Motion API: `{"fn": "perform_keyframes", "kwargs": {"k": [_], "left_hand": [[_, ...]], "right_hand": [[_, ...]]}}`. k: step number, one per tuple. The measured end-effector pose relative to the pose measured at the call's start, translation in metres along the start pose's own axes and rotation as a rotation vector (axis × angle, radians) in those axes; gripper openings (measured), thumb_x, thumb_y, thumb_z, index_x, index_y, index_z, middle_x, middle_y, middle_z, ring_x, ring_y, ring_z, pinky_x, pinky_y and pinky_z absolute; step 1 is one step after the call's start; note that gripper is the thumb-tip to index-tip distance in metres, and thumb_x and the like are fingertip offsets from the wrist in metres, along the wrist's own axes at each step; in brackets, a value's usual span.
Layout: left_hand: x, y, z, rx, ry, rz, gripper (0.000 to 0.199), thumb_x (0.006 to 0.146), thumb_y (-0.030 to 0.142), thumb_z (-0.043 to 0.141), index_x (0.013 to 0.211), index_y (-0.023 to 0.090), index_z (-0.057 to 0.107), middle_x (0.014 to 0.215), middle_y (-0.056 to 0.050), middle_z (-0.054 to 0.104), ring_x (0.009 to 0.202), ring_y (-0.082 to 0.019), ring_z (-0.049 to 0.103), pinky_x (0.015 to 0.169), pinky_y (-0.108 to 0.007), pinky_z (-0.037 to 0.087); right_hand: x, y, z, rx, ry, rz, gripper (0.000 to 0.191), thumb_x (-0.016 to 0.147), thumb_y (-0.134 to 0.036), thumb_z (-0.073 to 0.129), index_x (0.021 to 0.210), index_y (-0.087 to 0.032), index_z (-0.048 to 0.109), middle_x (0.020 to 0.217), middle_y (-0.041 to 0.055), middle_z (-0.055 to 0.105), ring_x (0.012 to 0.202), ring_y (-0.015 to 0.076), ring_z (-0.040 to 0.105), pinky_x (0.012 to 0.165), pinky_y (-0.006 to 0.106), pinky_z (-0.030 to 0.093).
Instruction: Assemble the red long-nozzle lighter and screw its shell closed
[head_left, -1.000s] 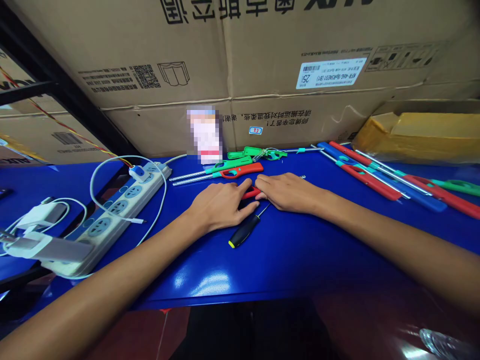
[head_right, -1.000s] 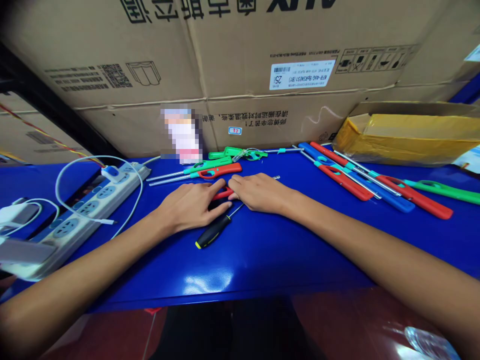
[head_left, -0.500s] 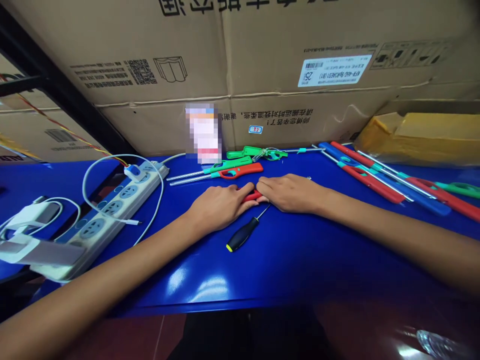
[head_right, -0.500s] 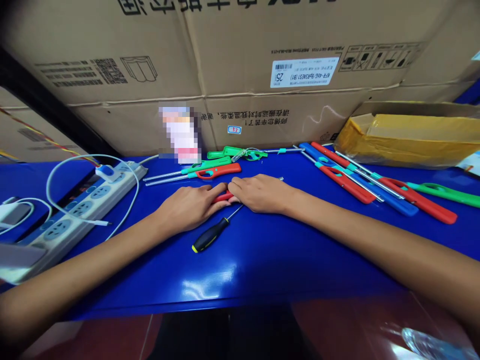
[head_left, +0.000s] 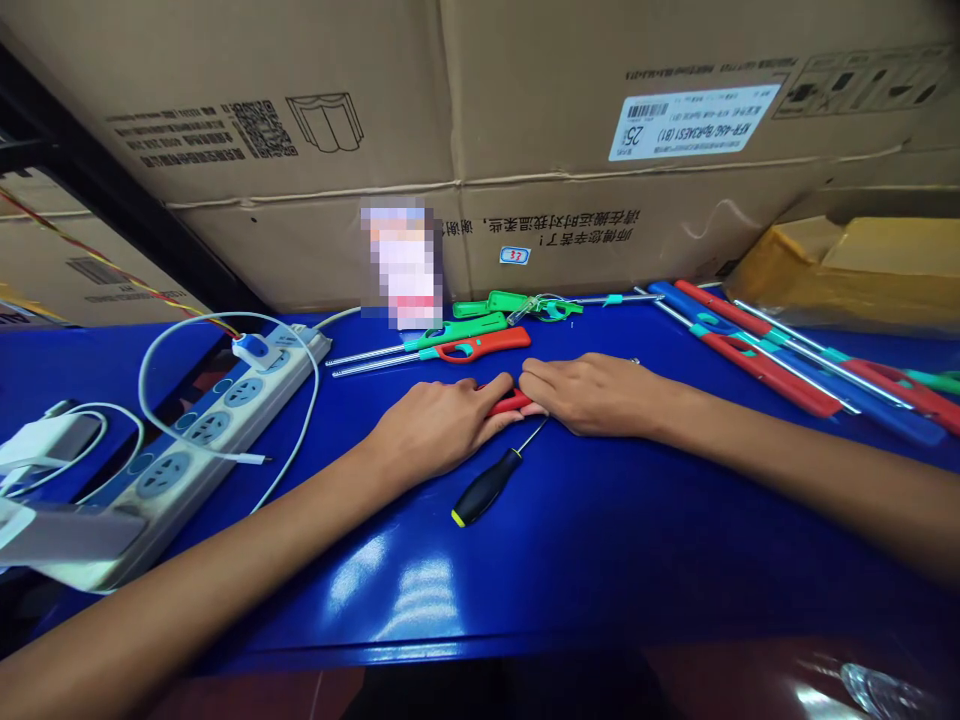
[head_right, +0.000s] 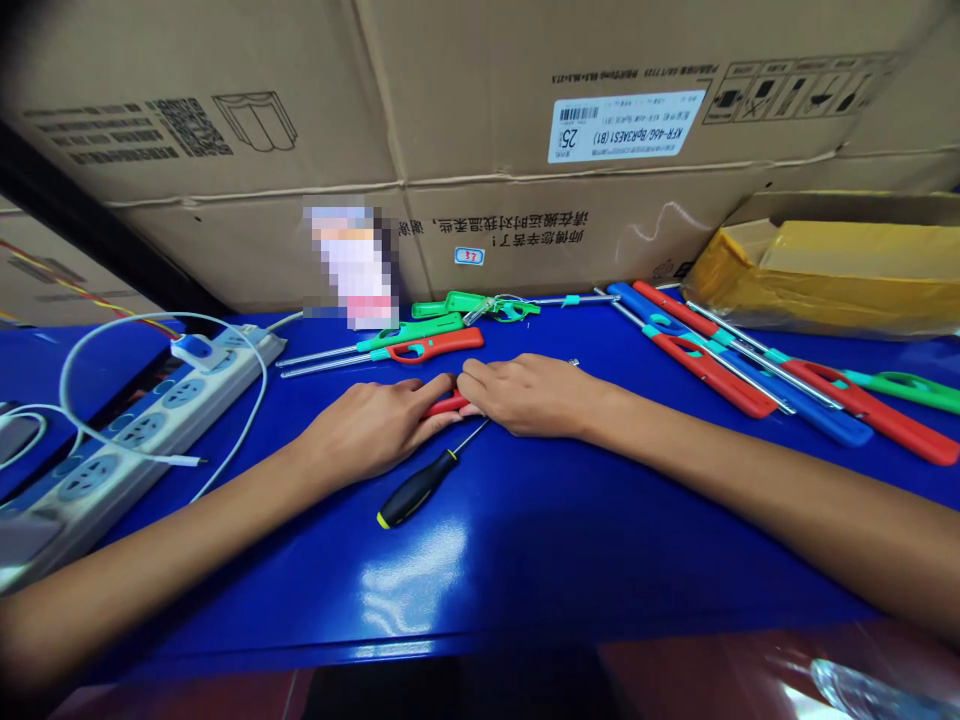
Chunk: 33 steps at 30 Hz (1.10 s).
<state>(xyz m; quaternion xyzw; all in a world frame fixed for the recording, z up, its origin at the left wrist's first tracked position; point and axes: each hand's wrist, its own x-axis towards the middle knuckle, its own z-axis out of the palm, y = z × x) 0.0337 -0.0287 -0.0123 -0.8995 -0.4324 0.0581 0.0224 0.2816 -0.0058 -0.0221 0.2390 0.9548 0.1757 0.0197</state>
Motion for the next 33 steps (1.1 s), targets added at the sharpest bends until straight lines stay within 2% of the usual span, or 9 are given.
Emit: {"fn": "perform_keyframes", "kwargs": {"k": [9,15,19,22,24,26,28,30,33], "left_hand": [[0.000,0.000,0.002,-0.008,0.012,0.016,0.048,0.116,0.062,0.032,0.134,0.024,0.058,0.100,-0.012,0.079,0.076,-0.033,0.079,0.059,-0.033,0.051],[-0.001,0.001,0.004,-0.018,0.032,0.019,0.049,0.116,0.062,0.032,0.131,0.025,0.060,0.096,-0.011,0.078,0.074,-0.031,0.078,0.060,-0.032,0.052],[-0.002,-0.005,0.004,-0.038,0.031,0.011,0.050,0.116,0.061,0.031,0.135,0.024,0.060,0.097,-0.012,0.079,0.077,-0.033,0.079,0.061,-0.034,0.053],[-0.002,-0.010,0.002,-0.065,0.026,-0.031,0.051,0.116,0.061,0.030,0.143,0.026,0.057,0.102,-0.012,0.081,0.080,-0.035,0.080,0.061,-0.035,0.053],[-0.001,-0.011,0.001,-0.025,0.009,-0.020,0.052,0.116,0.062,0.031,0.144,0.027,0.058,0.104,-0.012,0.082,0.080,-0.035,0.080,0.063,-0.036,0.054],[0.000,-0.010,0.001,-0.021,0.007,-0.029,0.052,0.116,0.061,0.032,0.145,0.027,0.057,0.105,-0.012,0.082,0.081,-0.034,0.081,0.064,-0.036,0.055],[0.000,-0.010,0.001,-0.036,0.030,-0.069,0.053,0.116,0.062,0.032,0.146,0.025,0.057,0.109,-0.013,0.082,0.084,-0.035,0.081,0.064,-0.036,0.055],[0.000,-0.010,0.002,-0.039,0.024,-0.063,0.055,0.116,0.063,0.030,0.145,0.025,0.057,0.108,-0.013,0.083,0.084,-0.035,0.081,0.064,-0.036,0.055],[0.000,-0.011,0.002,-0.058,0.036,-0.047,0.054,0.116,0.063,0.032,0.145,0.026,0.056,0.110,-0.012,0.083,0.086,-0.033,0.081,0.068,-0.035,0.056]], "right_hand": [[-0.004,0.003,-0.002,0.032,-0.020,-0.016,0.022,0.106,-0.008,0.045,0.118,-0.015,0.061,0.104,0.0110,0.072,0.080,0.0213,0.065,0.056,0.034,0.028],[0.000,0.002,0.001,0.079,-0.003,0.005,0.017,0.111,-0.014,0.047,0.118,-0.016,0.062,0.107,0.0091,0.074,0.079,0.0199,0.065,0.061,0.034,0.035],[-0.019,0.017,0.006,0.064,0.019,0.021,0.023,0.112,-0.015,0.041,0.113,-0.018,0.064,0.103,0.0100,0.073,0.078,0.0206,0.063,0.060,0.034,0.035],[-0.051,0.038,0.004,0.042,0.076,0.200,0.034,0.115,-0.024,0.033,0.097,-0.021,0.062,0.089,0.0082,0.068,0.067,0.0201,0.056,0.058,0.034,0.033],[-0.066,0.049,-0.001,-0.019,0.108,0.359,0.035,0.116,-0.029,0.032,0.102,-0.020,0.063,0.094,0.0096,0.069,0.070,0.0214,0.058,0.059,0.035,0.033],[-0.074,0.054,-0.008,-0.011,0.065,0.344,0.035,0.117,-0.036,0.035,0.108,-0.020,0.064,0.102,0.0105,0.071,0.078,0.0234,0.063,0.062,0.036,0.037],[-0.078,0.058,-0.014,-0.013,0.093,0.251,0.041,0.118,-0.037,0.029,0.103,-0.021,0.064,0.099,0.0111,0.071,0.082,0.0247,0.064,0.067,0.037,0.042],[-0.083,0.065,-0.018,-0.079,0.136,0.338,0.049,0.119,-0.041,0.023,0.100,-0.021,0.063,0.097,0.0140,0.070,0.084,0.0265,0.063,0.069,0.039,0.043],[-0.088,0.077,-0.017,-0.147,0.150,0.481,0.052,0.118,-0.050,0.024,0.101,-0.022,0.065,0.097,0.0159,0.070,0.084,0.0268,0.063,0.068,0.039,0.042]]}}
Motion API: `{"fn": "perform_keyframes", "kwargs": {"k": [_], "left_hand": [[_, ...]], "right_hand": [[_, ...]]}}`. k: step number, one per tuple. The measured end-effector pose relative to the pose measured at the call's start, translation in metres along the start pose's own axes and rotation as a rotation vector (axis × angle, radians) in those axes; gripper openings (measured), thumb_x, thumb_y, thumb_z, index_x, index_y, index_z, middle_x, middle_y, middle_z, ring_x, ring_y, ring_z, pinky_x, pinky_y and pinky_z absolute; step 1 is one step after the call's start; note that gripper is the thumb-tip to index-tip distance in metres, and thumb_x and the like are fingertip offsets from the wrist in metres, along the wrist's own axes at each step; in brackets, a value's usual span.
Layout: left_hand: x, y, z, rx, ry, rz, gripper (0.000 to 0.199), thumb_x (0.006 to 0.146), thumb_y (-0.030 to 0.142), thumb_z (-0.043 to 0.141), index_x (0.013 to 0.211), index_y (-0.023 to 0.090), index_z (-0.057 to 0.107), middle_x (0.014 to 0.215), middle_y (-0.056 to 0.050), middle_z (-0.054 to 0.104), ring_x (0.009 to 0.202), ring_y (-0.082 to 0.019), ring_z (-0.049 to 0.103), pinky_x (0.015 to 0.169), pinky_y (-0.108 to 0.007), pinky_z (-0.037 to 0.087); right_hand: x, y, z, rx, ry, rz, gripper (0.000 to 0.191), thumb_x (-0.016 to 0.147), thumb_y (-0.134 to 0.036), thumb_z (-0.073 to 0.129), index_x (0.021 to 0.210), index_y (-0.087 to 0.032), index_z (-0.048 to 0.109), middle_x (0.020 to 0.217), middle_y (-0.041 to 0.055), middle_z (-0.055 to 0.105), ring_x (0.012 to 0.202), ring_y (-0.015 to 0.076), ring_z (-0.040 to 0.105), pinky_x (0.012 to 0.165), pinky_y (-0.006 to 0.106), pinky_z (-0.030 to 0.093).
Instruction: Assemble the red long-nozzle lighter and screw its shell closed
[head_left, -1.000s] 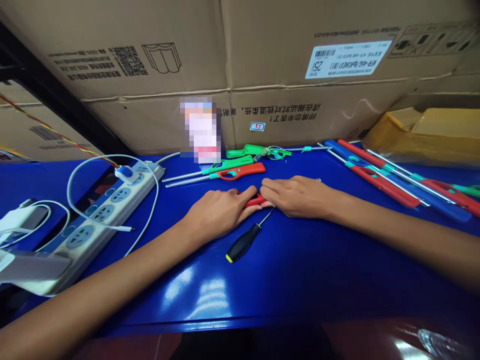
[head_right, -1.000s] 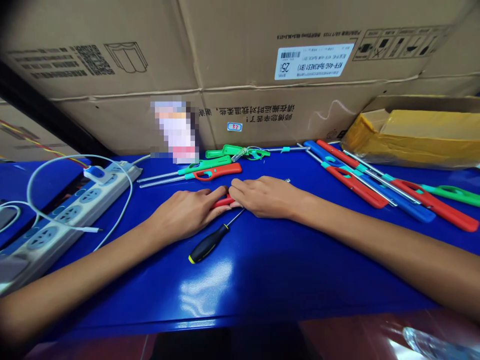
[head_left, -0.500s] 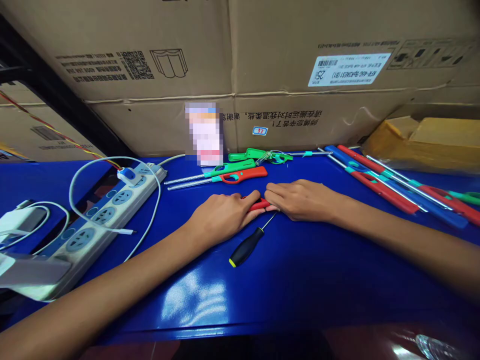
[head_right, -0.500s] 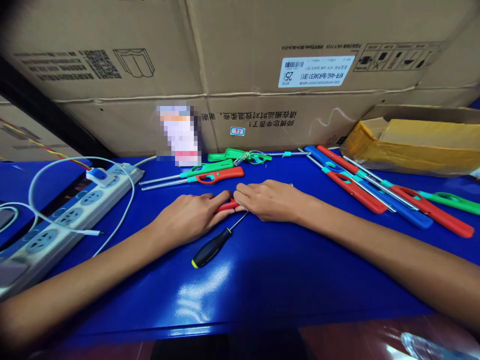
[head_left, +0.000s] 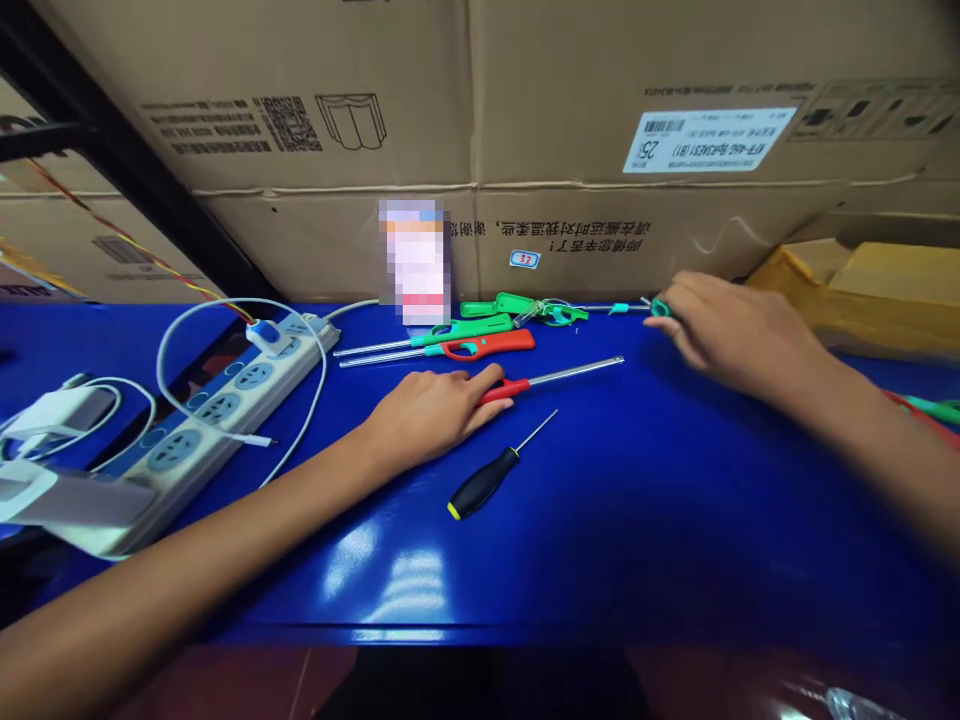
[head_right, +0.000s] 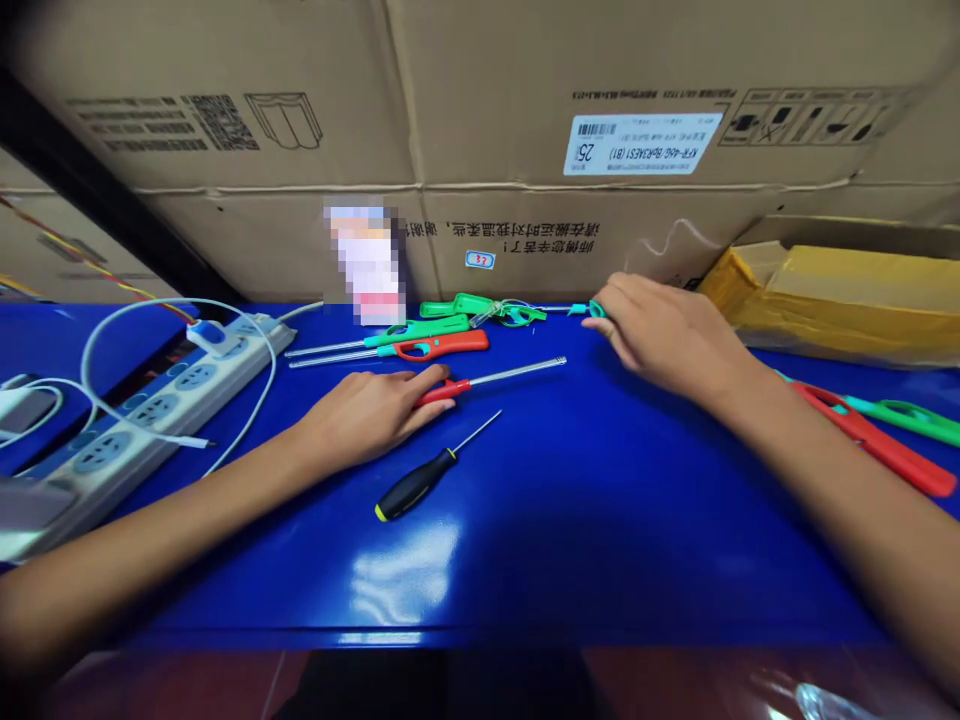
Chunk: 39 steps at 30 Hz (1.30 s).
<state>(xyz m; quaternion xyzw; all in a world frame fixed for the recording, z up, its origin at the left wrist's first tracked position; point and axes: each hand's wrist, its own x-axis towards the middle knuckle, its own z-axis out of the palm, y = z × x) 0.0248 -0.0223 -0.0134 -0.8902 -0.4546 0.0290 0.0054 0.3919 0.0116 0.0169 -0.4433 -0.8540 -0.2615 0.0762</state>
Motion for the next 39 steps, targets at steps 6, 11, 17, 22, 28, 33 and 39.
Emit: {"fn": "perform_keyframes", "kwargs": {"k": [6,11,17,22,28,33,39], "left_hand": [[0.000,0.000,-0.003,-0.019,-0.006,0.012,0.050,0.116,0.061,0.035,0.144,0.026,0.056,0.112,-0.012,0.083,0.089,-0.033,0.082,0.071,-0.036,0.058],[-0.001,-0.001,-0.003,-0.002,-0.019,0.002,0.051,0.116,0.062,0.035,0.147,0.027,0.056,0.114,-0.012,0.083,0.095,-0.035,0.082,0.075,-0.040,0.062],[-0.001,-0.003,0.000,0.002,-0.008,0.000,0.051,0.116,0.062,0.033,0.146,0.027,0.056,0.114,-0.011,0.083,0.096,-0.039,0.083,0.072,-0.043,0.063],[0.000,-0.003,0.001,0.033,-0.002,0.013,0.051,0.116,0.062,0.032,0.144,0.027,0.056,0.113,-0.011,0.083,0.092,-0.039,0.083,0.067,-0.041,0.060],[0.000,0.001,-0.001,0.085,-0.005,0.025,0.053,0.116,0.062,0.032,0.146,0.027,0.057,0.111,-0.012,0.083,0.087,-0.036,0.083,0.063,-0.038,0.057],[0.000,0.000,-0.001,0.106,0.013,0.043,0.052,0.116,0.062,0.032,0.149,0.029,0.056,0.114,-0.011,0.083,0.086,-0.035,0.083,0.061,-0.036,0.055],[-0.002,0.003,-0.002,0.160,0.023,0.065,0.052,0.116,0.061,0.033,0.152,0.030,0.055,0.112,-0.010,0.082,0.081,-0.034,0.082,0.058,-0.035,0.053]], "right_hand": [[0.003,-0.010,0.026,0.213,-0.152,-0.060,0.044,0.116,-0.046,0.039,0.108,-0.018,0.073,0.107,0.0143,0.074,0.094,0.0278,0.069,0.082,0.040,0.050],[0.002,-0.013,0.036,0.392,-0.162,-0.053,0.043,0.116,-0.044,0.040,0.123,-0.020,0.075,0.119,0.0147,0.077,0.099,0.0284,0.073,0.085,0.042,0.053],[0.004,-0.003,0.024,0.681,-0.257,-0.183,0.040,0.113,-0.050,0.050,0.106,-0.021,0.076,0.102,0.0098,0.078,0.094,0.0249,0.074,0.086,0.038,0.054],[0.004,-0.009,0.021,0.682,-0.252,-0.180,0.041,0.114,-0.051,0.049,0.107,-0.020,0.075,0.103,0.0100,0.077,0.096,0.0256,0.073,0.088,0.039,0.053],[0.004,-0.023,0.015,0.658,-0.278,-0.174,0.040,0.115,-0.051,0.048,0.110,-0.021,0.075,0.104,0.0095,0.075,0.095,0.0258,0.071,0.088,0.039,0.051],[0.002,-0.029,0.010,0.525,-0.276,-0.149,0.043,0.116,-0.053,0.041,0.102,-0.021,0.067,0.103,0.0093,0.071,0.089,0.0262,0.067,0.083,0.040,0.048],[0.002,-0.034,0.008,0.565,-0.347,-0.227,0.043,0.117,-0.053,0.039,0.100,-0.022,0.064,0.099,0.0082,0.070,0.089,0.0265,0.068,0.081,0.039,0.047]]}}
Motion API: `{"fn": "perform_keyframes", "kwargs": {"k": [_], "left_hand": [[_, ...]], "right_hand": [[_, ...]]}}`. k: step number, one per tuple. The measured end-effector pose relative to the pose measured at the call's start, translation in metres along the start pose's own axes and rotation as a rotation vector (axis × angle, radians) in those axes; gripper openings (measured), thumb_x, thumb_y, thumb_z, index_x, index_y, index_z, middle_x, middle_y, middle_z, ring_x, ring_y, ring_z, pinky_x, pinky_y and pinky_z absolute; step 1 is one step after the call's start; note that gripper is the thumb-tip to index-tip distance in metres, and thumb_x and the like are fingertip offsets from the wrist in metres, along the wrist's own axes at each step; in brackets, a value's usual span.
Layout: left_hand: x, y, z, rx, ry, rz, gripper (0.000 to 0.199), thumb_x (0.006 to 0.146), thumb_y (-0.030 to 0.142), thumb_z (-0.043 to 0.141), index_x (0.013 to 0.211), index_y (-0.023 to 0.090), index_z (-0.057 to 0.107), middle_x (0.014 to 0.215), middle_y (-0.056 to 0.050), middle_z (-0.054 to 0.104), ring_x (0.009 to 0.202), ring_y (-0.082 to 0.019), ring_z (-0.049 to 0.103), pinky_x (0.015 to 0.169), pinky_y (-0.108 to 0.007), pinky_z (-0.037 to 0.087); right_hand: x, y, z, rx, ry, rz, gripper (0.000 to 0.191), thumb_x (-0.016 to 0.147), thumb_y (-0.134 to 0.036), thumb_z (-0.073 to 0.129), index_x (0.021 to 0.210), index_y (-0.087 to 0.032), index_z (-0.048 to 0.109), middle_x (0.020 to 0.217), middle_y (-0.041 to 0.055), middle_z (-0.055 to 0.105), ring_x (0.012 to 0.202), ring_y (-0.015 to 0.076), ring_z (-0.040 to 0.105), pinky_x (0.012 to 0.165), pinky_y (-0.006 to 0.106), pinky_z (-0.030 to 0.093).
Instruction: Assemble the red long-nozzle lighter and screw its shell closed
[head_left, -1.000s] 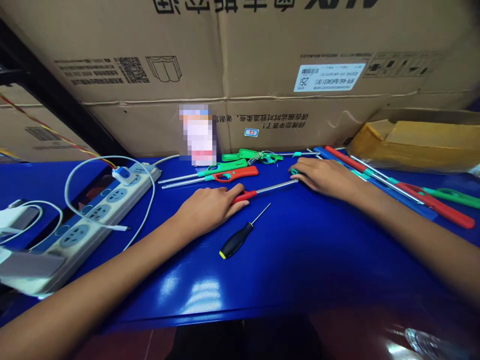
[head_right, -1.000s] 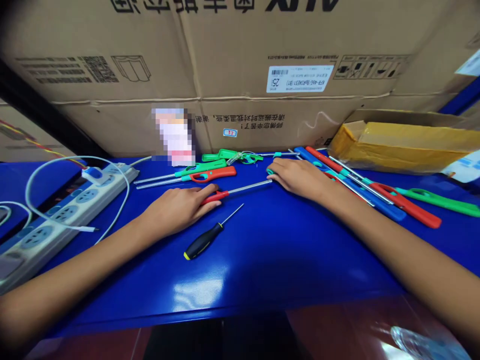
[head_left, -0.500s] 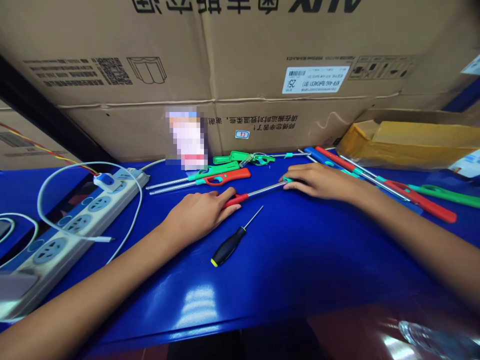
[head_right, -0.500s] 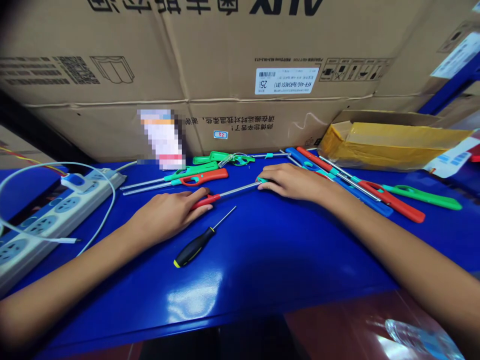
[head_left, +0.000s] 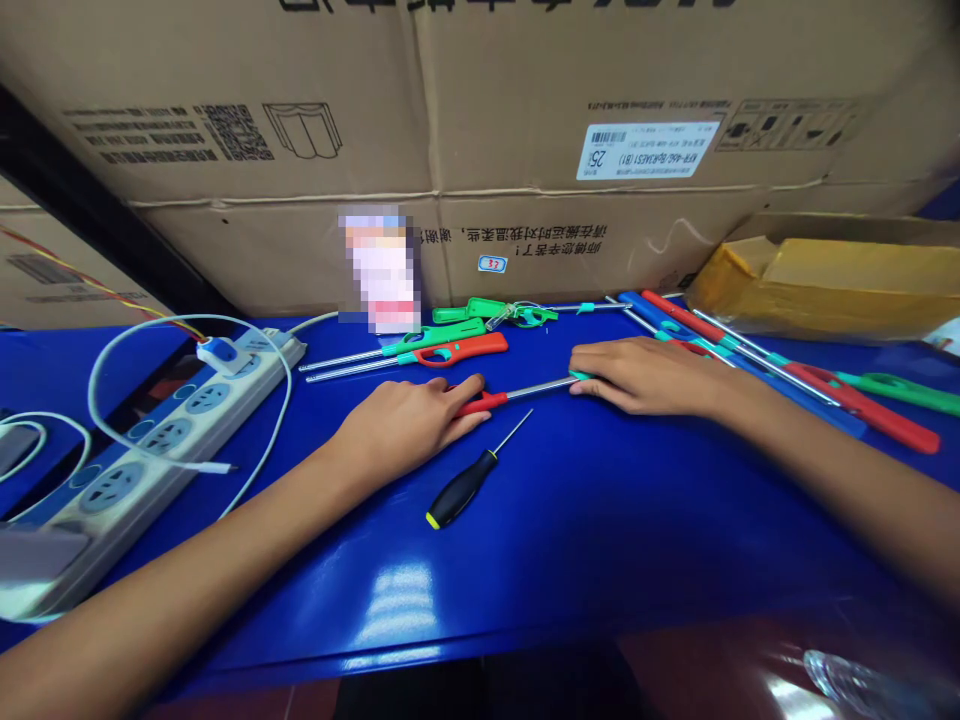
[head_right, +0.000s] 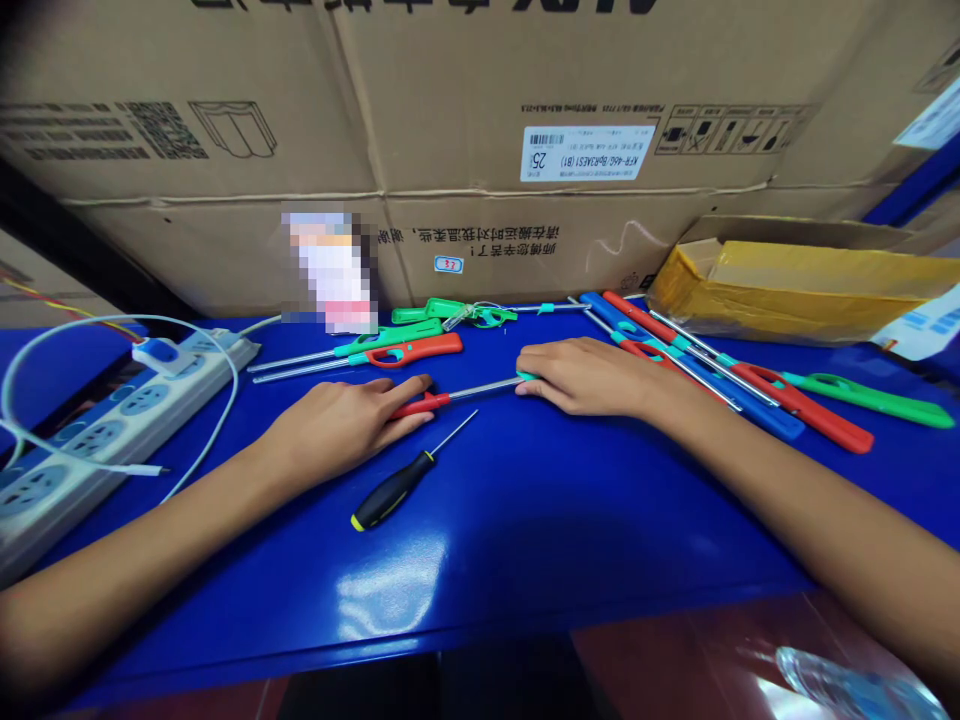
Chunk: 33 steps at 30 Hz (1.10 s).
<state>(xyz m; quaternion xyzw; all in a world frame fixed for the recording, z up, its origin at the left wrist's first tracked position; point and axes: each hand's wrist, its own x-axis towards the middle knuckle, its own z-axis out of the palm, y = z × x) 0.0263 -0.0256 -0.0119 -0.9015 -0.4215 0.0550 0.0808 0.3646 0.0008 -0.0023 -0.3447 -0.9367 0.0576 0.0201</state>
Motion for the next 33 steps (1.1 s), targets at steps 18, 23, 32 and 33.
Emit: {"fn": "perform_keyframes", "kwargs": {"k": [18,23,32,33], "left_hand": [[0.004,0.013,-0.001,0.021,0.036,0.040,0.056,0.116,0.063,0.030,0.150,0.030,0.058,0.105,-0.012,0.080,0.070,-0.032,0.079,0.057,-0.035,0.054],[0.005,0.011,-0.001,-0.059,0.023,0.020,0.056,0.115,0.064,0.033,0.151,0.028,0.058,0.108,-0.014,0.081,0.074,-0.029,0.079,0.065,-0.034,0.057],[0.001,0.012,-0.008,-0.091,0.008,0.016,0.053,0.116,0.059,0.033,0.148,0.024,0.057,0.111,-0.013,0.081,0.078,-0.033,0.080,0.064,-0.038,0.055],[0.001,0.011,-0.008,-0.089,0.008,0.014,0.053,0.116,0.059,0.032,0.148,0.024,0.057,0.111,-0.013,0.081,0.078,-0.033,0.080,0.064,-0.037,0.055]], "right_hand": [[0.035,-0.059,0.030,-0.170,0.128,-0.028,0.041,0.118,-0.045,0.040,0.102,-0.019,0.067,0.099,0.0105,0.074,0.084,0.0252,0.068,0.074,0.037,0.043],[0.032,-0.056,0.026,-0.201,0.159,-0.041,0.041,0.118,-0.046,0.039,0.106,-0.020,0.068,0.101,0.0112,0.075,0.087,0.0258,0.067,0.077,0.038,0.047],[0.026,-0.051,0.017,-0.226,0.209,-0.074,0.044,0.115,-0.051,0.045,0.121,-0.016,0.071,0.115,0.0172,0.072,0.101,0.0316,0.068,0.090,0.044,0.055],[0.025,-0.050,0.016,-0.200,0.210,-0.088,0.043,0.115,-0.049,0.045,0.126,-0.016,0.070,0.119,0.0172,0.072,0.104,0.0315,0.069,0.092,0.044,0.055]]}}
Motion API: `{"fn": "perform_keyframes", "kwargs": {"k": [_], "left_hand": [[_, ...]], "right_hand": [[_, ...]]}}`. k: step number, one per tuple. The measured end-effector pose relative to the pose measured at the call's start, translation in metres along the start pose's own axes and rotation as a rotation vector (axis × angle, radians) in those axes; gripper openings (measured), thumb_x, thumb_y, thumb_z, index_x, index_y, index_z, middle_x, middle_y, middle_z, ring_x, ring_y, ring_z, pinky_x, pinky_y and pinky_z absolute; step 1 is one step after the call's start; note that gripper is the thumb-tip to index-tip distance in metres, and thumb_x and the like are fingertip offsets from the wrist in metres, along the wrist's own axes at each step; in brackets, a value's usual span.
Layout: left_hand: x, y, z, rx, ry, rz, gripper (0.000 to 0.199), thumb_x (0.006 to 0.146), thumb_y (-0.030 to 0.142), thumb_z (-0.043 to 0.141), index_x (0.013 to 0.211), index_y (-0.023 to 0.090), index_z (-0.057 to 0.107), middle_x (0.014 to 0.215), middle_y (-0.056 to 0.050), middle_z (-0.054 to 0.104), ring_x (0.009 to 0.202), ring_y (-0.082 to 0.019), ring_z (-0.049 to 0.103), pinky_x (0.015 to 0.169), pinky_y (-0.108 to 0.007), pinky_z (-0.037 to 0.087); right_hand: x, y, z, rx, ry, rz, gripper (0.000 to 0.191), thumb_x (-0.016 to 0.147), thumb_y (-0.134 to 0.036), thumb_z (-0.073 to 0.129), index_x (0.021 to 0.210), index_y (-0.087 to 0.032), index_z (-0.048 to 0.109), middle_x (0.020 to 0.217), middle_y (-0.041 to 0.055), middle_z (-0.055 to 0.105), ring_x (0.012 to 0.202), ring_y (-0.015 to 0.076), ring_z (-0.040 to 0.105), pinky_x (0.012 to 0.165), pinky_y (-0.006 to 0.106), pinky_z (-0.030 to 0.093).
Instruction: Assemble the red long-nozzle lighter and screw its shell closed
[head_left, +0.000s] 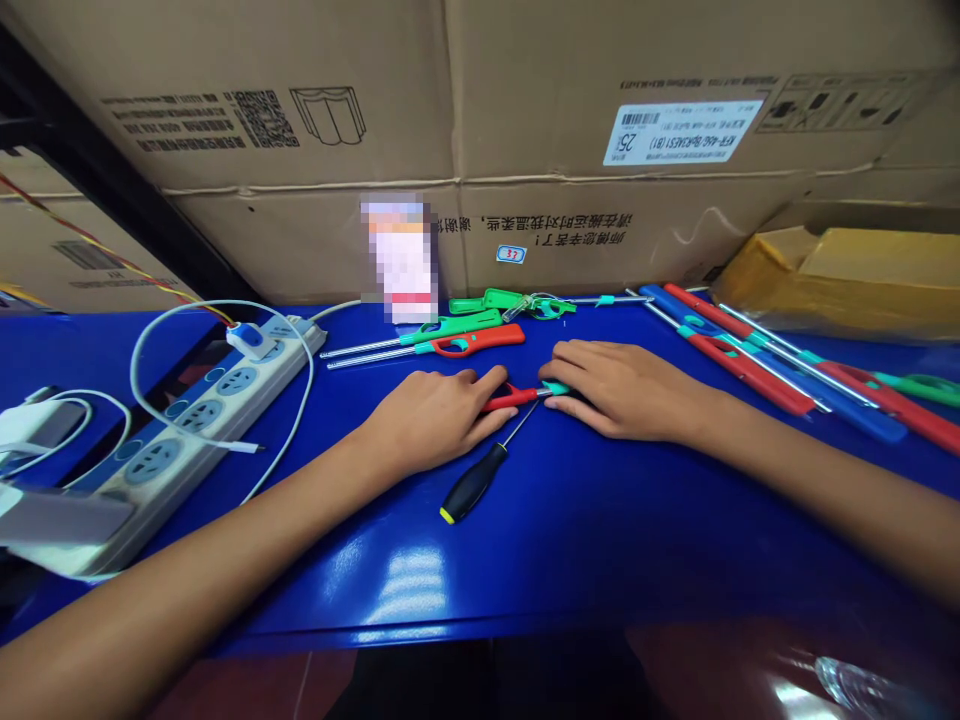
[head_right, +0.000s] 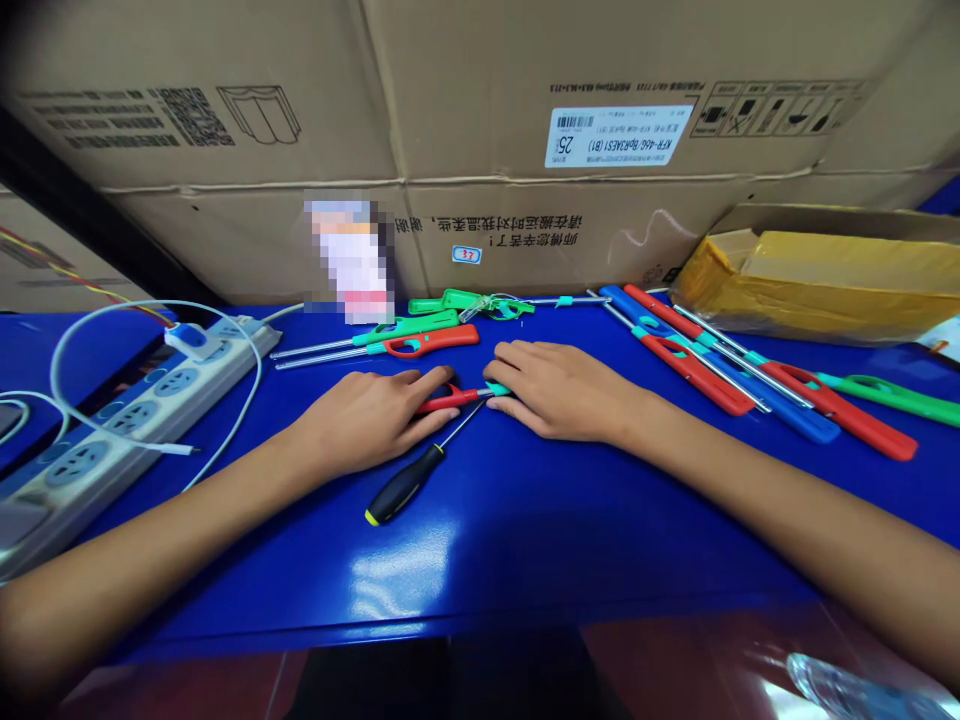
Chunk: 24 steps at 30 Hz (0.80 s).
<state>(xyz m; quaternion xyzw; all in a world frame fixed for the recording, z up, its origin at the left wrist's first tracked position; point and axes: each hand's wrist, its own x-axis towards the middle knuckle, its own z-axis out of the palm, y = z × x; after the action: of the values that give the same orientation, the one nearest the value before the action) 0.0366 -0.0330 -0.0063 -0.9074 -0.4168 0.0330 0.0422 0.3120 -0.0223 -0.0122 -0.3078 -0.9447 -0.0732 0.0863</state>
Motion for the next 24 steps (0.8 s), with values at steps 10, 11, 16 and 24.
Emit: {"fn": "perform_keyframes", "kwargs": {"k": [10,11,16,24], "left_hand": [[-0.001,-0.010,0.003,-0.041,0.014,0.002,0.051,0.116,0.060,0.034,0.144,0.025,0.059,0.114,-0.011,0.082,0.082,-0.032,0.081,0.063,-0.037,0.054],[-0.002,-0.012,0.003,-0.045,0.014,-0.007,0.051,0.116,0.061,0.035,0.144,0.026,0.059,0.115,-0.011,0.083,0.082,-0.032,0.081,0.064,-0.037,0.054],[-0.003,-0.020,0.004,-0.081,0.025,-0.026,0.051,0.116,0.061,0.037,0.147,0.028,0.059,0.120,-0.009,0.083,0.087,-0.030,0.081,0.067,-0.034,0.054],[-0.004,-0.022,0.002,-0.092,0.023,-0.024,0.051,0.115,0.062,0.038,0.147,0.028,0.058,0.120,-0.007,0.084,0.089,-0.031,0.082,0.065,-0.036,0.053]], "right_hand": [[-0.010,0.026,-0.002,0.454,0.096,0.024,0.023,0.111,-0.042,0.062,0.114,-0.022,0.072,0.110,0.0078,0.075,0.099,0.0225,0.072,0.090,0.035,0.054],[-0.012,0.030,-0.001,0.474,0.103,0.031,0.023,0.110,-0.043,0.064,0.114,-0.022,0.073,0.110,0.0076,0.076,0.099,0.0222,0.072,0.090,0.035,0.054],[-0.018,0.043,-0.001,0.509,0.136,0.047,0.022,0.107,-0.044,0.070,0.111,-0.023,0.074,0.108,0.0064,0.076,0.097,0.0216,0.072,0.088,0.036,0.054],[-0.024,0.053,-0.001,0.473,0.138,0.070,0.026,0.104,-0.046,0.073,0.112,-0.022,0.076,0.107,0.0069,0.077,0.093,0.0216,0.071,0.085,0.036,0.053]]}}
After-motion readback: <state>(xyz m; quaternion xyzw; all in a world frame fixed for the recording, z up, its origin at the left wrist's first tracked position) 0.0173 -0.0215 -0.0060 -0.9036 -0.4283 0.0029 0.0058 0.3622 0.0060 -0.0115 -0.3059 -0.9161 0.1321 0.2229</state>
